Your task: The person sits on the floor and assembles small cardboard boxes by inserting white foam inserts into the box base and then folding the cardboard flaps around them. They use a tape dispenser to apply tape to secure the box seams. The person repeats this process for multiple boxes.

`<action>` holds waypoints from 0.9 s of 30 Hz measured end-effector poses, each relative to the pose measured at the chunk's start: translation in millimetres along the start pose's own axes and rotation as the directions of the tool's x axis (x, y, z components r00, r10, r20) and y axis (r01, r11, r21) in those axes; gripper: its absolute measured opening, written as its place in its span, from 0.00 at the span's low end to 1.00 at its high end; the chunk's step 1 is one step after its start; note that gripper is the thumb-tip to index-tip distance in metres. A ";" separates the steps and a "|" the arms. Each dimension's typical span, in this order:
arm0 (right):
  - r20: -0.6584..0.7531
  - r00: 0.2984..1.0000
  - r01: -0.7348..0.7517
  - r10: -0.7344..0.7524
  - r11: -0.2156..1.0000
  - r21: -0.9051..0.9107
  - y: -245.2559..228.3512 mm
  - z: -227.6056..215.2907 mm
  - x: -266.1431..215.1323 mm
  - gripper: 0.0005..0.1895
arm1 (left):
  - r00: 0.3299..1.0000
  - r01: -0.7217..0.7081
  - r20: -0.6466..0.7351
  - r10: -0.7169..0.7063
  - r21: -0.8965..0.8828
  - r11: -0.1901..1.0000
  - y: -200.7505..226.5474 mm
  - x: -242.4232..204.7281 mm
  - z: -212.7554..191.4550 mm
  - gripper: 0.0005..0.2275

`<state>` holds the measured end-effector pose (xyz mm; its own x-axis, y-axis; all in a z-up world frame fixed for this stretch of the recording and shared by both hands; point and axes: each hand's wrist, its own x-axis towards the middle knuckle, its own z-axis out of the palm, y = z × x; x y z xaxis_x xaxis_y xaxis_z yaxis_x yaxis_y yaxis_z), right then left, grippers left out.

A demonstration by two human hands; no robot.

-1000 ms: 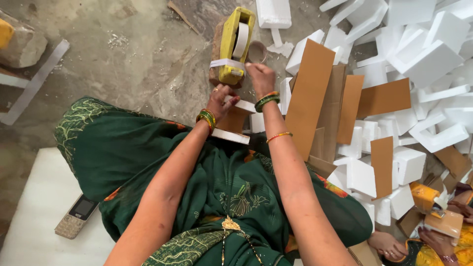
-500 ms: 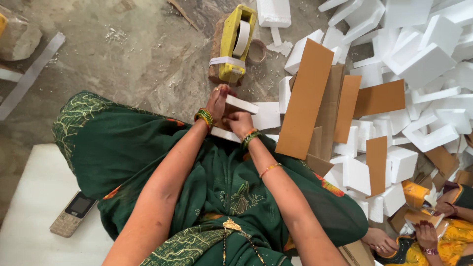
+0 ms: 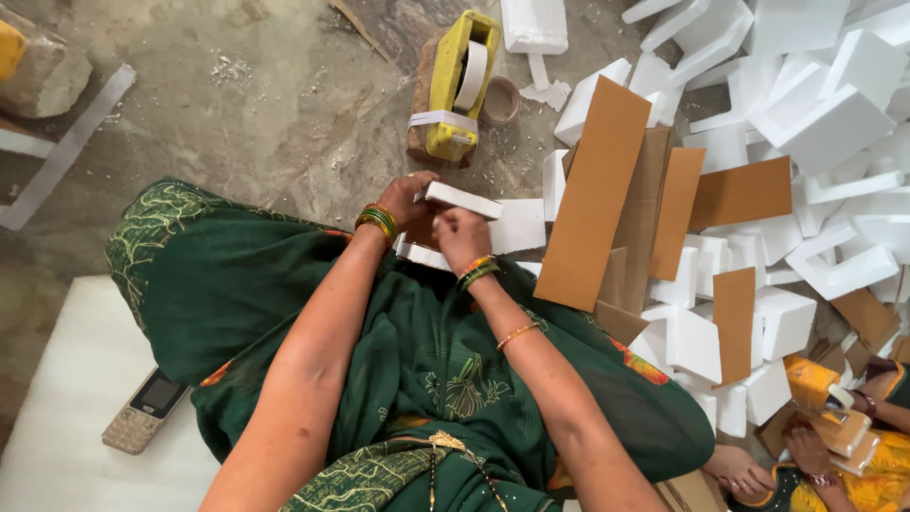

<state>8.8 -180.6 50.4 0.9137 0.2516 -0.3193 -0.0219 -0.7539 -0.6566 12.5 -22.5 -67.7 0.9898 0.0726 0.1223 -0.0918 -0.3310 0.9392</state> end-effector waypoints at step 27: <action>0.112 0.940 0.340 -0.321 0.890 -0.304 10.5 -39.1 61.0 0.23 | 0.992 0.118 -0.076 -0.101 0.278 0.953 -2.3 0.3 8.4 0.23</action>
<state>80.1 -196.9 50.8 0.8206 0.5468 -0.1661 0.4148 -0.7699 -0.4850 13.9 -29.7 -72.5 0.9829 0.1768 0.0509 0.0598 -0.5686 0.8204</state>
